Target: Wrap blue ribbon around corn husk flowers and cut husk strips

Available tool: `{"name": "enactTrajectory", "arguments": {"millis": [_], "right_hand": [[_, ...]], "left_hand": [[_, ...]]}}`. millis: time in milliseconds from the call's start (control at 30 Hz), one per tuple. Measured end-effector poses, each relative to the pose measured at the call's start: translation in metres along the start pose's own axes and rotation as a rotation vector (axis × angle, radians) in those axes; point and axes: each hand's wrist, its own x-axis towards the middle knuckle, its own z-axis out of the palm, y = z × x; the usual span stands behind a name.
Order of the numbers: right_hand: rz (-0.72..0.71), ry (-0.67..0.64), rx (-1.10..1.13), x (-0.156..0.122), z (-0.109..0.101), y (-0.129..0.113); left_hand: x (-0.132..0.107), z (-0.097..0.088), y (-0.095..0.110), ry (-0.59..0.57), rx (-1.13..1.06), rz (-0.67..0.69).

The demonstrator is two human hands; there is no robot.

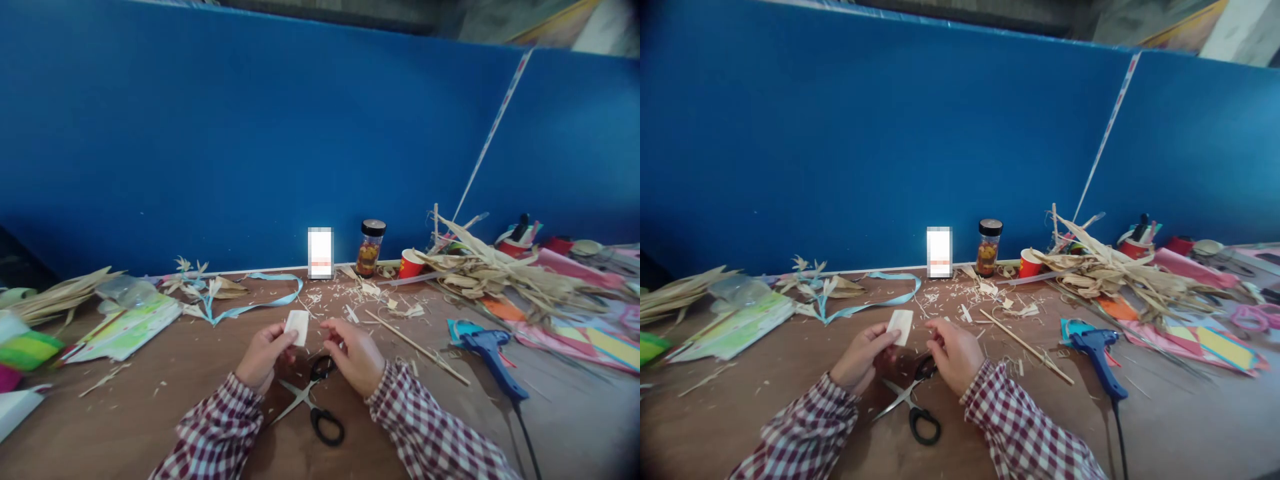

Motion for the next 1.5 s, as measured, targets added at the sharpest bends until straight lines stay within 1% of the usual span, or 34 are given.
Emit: {"name": "enactTrajectory", "arguments": {"millis": [33,100,167,233,300,433,500,533,633,667,700,767,900,1067,1167,1233,1333,1433,1500], "right_hand": [[0.016,0.002,0.131,0.001,0.001,0.001],[0.033,-0.072,0.382,0.002,0.003,0.003],[0.044,-0.155,0.536,0.002,0.004,0.003],[0.061,-0.165,0.595,0.001,0.004,0.004],[0.059,-0.151,0.606,0.0,0.004,0.004],[0.014,-0.157,0.511,-0.001,0.003,0.007],[0.019,-0.123,0.444,0.0,0.004,0.009],[0.04,-0.083,0.43,0.001,0.005,0.01],[0.169,0.083,0.471,0.006,0.006,0.013],[0.215,0.126,0.496,0.008,0.006,0.015],[0.254,0.151,0.521,0.009,0.005,0.016],[0.302,0.161,0.56,0.011,0.005,0.018],[0.304,0.137,0.58,0.01,0.007,0.017],[0.273,0.116,0.571,0.006,0.008,0.007],[0.272,0.118,0.578,0.006,0.008,0.005],[0.306,0.105,0.613,0.007,0.009,0.008],[0.398,0.09,0.722,0.009,0.013,0.016],[0.481,0.11,0.847,0.009,0.017,0.021],[0.512,0.122,0.908,0.009,0.019,0.022]], "left_hand": [[-0.002,0.001,0.0,-0.083,0.041,-0.028],[-0.007,0.002,0.0,-0.222,0.117,-0.07],[-0.009,0.002,-0.001,-0.307,0.164,-0.087],[-0.01,0.002,-0.002,-0.34,0.184,-0.093],[-0.009,0.001,-0.003,-0.34,0.182,-0.098],[-0.007,0.0,-0.006,-0.344,0.175,-0.113],[-0.007,0.001,-0.006,-0.326,0.179,-0.101],[-0.007,0.002,-0.006,-0.29,0.177,-0.078],[-0.008,0.008,-0.004,-0.116,0.164,0.064],[-0.008,0.01,-0.004,-0.075,0.165,0.113],[-0.009,0.012,-0.004,-0.057,0.175,0.153],[-0.008,0.014,-0.006,-0.063,0.212,0.198],[-0.006,0.014,-0.015,-0.065,0.222,0.236],[-0.003,0.012,-0.021,-0.063,0.196,0.195],[-0.001,0.011,-0.023,-0.025,0.198,0.172],[0.0,0.011,-0.025,0.002,0.167,0.135],[0.0,0.013,-0.026,0.037,0.081,0.058],[-0.001,0.016,-0.024,0.052,0.006,-0.018],[-0.002,0.018,-0.022,0.061,-0.04,-0.056]]}}
